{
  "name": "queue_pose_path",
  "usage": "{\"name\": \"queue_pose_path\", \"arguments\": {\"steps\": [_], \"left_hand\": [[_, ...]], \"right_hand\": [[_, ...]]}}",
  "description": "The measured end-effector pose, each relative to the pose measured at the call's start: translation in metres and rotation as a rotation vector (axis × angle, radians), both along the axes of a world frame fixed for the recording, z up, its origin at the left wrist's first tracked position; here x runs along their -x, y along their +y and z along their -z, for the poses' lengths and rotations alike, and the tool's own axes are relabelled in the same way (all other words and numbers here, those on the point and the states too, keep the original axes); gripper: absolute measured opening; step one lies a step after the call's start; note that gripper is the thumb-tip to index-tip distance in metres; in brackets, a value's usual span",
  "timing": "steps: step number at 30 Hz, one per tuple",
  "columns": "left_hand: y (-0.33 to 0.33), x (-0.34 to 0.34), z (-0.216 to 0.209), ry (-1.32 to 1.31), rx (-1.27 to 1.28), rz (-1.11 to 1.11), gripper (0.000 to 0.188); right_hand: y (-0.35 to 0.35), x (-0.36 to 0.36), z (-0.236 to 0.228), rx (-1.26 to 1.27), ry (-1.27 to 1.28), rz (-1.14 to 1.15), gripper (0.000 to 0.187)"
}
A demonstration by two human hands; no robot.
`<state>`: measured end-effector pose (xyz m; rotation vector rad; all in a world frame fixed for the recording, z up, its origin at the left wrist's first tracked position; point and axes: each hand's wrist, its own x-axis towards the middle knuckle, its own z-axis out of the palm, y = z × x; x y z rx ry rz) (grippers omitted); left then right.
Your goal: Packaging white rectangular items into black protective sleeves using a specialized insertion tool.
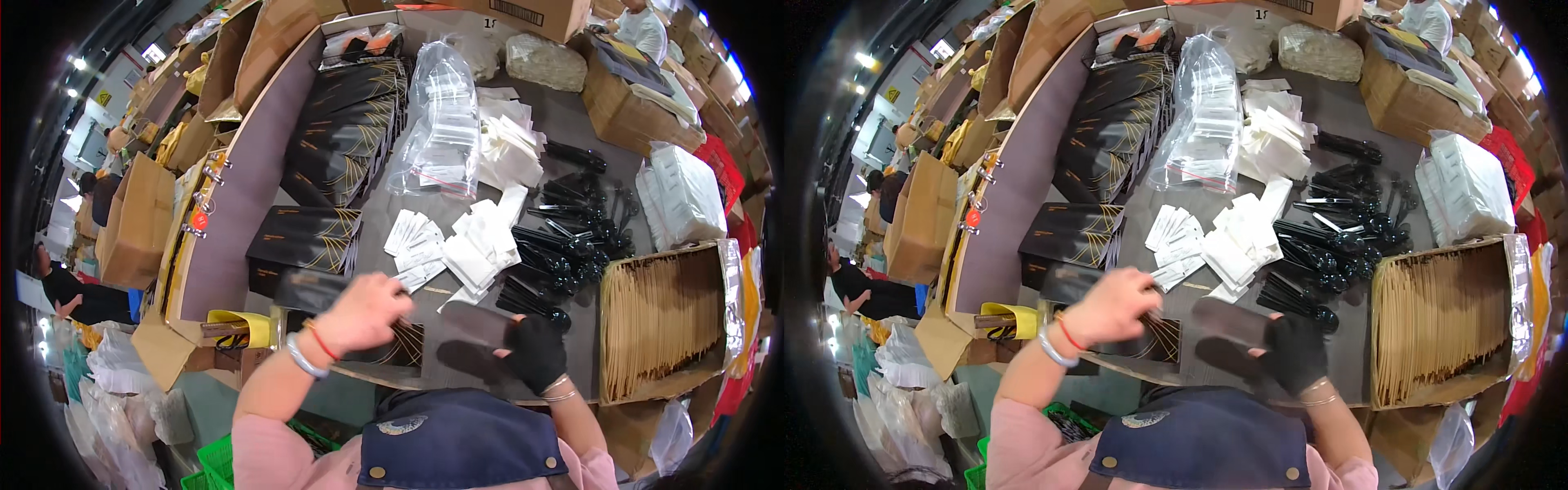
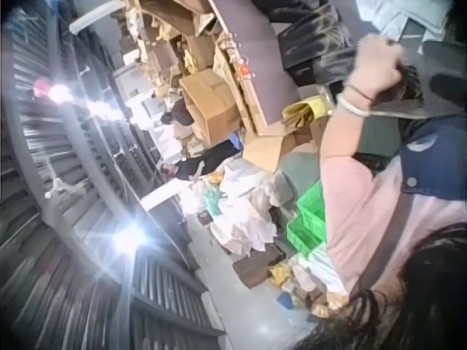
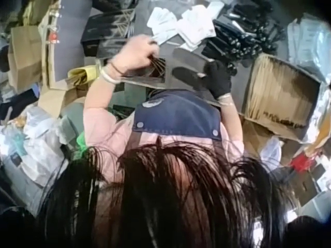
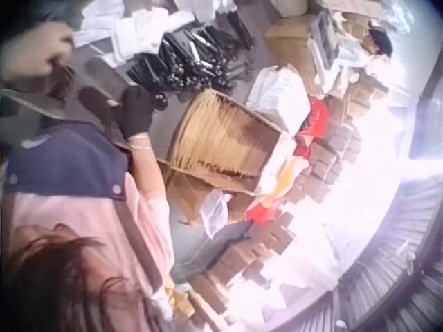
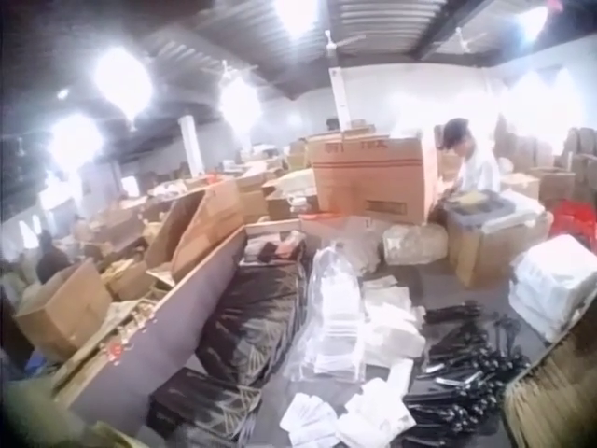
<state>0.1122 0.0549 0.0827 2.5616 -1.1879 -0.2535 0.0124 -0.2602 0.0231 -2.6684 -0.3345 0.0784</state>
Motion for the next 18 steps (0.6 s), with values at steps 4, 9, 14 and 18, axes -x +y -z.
{"name": "queue_pose_path", "arguments": {"steps": [4,9,14,18], "left_hand": [[0.039,-0.003,0.023,-0.370,-0.039,-0.393,0.038],[-0.022,0.084,0.087,-0.045,0.039,-0.740,0.088],[-0.020,0.089,0.105,0.089,0.169,-0.814,0.094],[-0.017,0.087,0.103,0.150,0.195,-0.807,0.093]], "right_hand": [[0.000,0.003,-0.011,0.034,-0.015,-0.003,0.063],[0.012,0.007,-0.017,0.224,0.043,-0.073,0.067],[0.014,0.003,-0.021,0.242,0.074,-0.158,0.064],[0.022,-0.002,-0.013,0.177,0.109,-0.241,0.064]]}}
